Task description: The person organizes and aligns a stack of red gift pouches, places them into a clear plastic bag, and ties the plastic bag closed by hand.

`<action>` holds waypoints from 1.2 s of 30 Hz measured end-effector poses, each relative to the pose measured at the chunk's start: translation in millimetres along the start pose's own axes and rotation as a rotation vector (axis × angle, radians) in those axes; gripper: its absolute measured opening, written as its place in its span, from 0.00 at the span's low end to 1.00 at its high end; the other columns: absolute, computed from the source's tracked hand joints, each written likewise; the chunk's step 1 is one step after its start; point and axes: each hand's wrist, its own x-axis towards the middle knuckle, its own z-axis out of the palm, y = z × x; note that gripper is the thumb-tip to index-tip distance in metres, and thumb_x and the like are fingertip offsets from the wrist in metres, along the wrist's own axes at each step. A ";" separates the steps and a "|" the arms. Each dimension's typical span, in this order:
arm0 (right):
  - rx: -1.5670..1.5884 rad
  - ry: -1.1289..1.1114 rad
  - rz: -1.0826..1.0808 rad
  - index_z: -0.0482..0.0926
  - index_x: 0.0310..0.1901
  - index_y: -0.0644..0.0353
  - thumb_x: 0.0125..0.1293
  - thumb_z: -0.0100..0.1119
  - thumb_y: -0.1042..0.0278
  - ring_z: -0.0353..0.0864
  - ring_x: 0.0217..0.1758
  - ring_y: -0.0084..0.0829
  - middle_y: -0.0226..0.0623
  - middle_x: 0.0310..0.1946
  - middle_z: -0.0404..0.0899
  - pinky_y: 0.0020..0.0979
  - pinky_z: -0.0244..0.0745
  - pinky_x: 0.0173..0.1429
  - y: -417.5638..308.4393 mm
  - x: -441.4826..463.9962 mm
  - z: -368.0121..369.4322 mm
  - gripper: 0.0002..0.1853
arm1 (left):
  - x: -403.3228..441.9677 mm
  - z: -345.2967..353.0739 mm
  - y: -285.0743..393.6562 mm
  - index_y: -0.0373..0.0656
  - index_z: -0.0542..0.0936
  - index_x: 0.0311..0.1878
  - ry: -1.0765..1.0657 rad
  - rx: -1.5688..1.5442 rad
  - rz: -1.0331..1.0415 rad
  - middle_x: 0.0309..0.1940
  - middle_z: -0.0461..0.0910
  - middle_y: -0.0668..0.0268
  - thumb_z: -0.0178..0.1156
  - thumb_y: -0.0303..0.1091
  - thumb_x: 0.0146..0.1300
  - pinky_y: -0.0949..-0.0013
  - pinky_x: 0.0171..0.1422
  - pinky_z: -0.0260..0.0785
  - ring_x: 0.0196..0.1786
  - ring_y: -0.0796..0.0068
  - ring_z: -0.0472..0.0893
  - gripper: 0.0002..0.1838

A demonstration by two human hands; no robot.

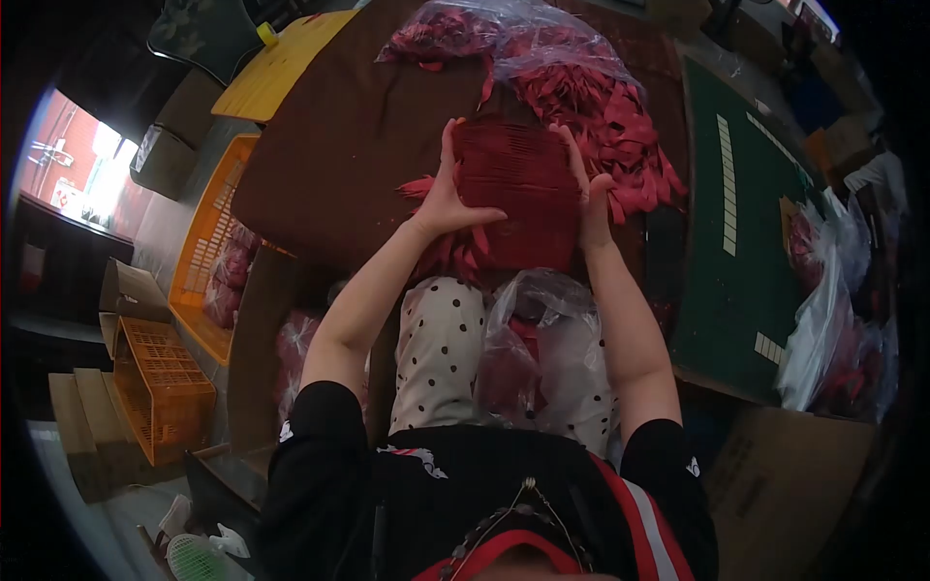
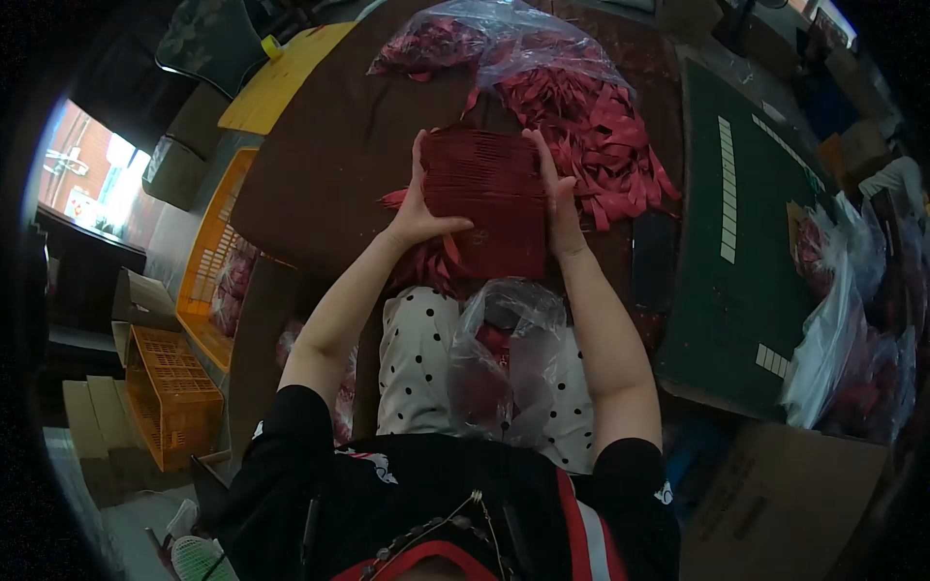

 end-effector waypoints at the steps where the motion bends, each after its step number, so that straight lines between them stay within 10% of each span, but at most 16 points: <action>1: 0.000 0.063 -0.012 0.42 0.82 0.51 0.66 0.46 0.22 0.42 0.84 0.33 0.34 0.82 0.44 0.40 0.40 0.84 0.6 3.6 0.8 0.54 | 0.5 0.4 -0.3 0.46 0.27 0.81 -0.014 -0.084 -0.025 0.82 0.40 0.58 0.83 0.32 0.42 0.58 0.83 0.48 0.82 0.62 0.52 0.77; 11: 0.022 0.219 0.139 0.45 0.81 0.54 0.73 0.33 0.25 0.49 0.83 0.32 0.36 0.81 0.48 0.37 0.43 0.83 -8.2 11.4 6.0 0.48 | -1.4 8.9 6.7 0.41 0.46 0.79 0.059 -0.116 -0.157 0.72 0.63 0.57 0.82 0.32 0.44 0.60 0.79 0.55 0.75 0.65 0.63 0.65; 25: 0.096 0.189 0.226 0.47 0.80 0.62 0.69 0.28 0.19 0.43 0.84 0.35 0.40 0.82 0.44 0.37 0.38 0.83 3.9 58.7 -31.9 0.54 | 3.0 7.5 -6.5 0.42 0.36 0.79 0.003 -0.019 -0.057 0.74 0.57 0.53 0.84 0.36 0.41 0.58 0.81 0.52 0.77 0.60 0.59 0.72; 32: 0.044 0.182 0.193 0.62 0.73 0.61 0.72 0.39 0.26 0.70 0.69 0.31 0.35 0.68 0.70 0.35 0.61 0.75 15.9 73.4 -46.2 0.45 | 2.8 20.8 -0.4 0.41 0.41 0.78 0.056 -0.156 -0.070 0.73 0.59 0.55 0.84 0.37 0.42 0.57 0.80 0.56 0.76 0.60 0.61 0.69; 36: 0.196 0.235 0.265 0.60 0.75 0.62 0.73 0.38 0.28 0.66 0.73 0.32 0.37 0.71 0.67 0.36 0.56 0.78 5.3 67.8 -36.8 0.45 | 1.4 23.4 -7.1 0.41 0.43 0.77 0.074 -0.100 -0.052 0.72 0.61 0.55 0.84 0.37 0.42 0.57 0.79 0.56 0.75 0.60 0.63 0.67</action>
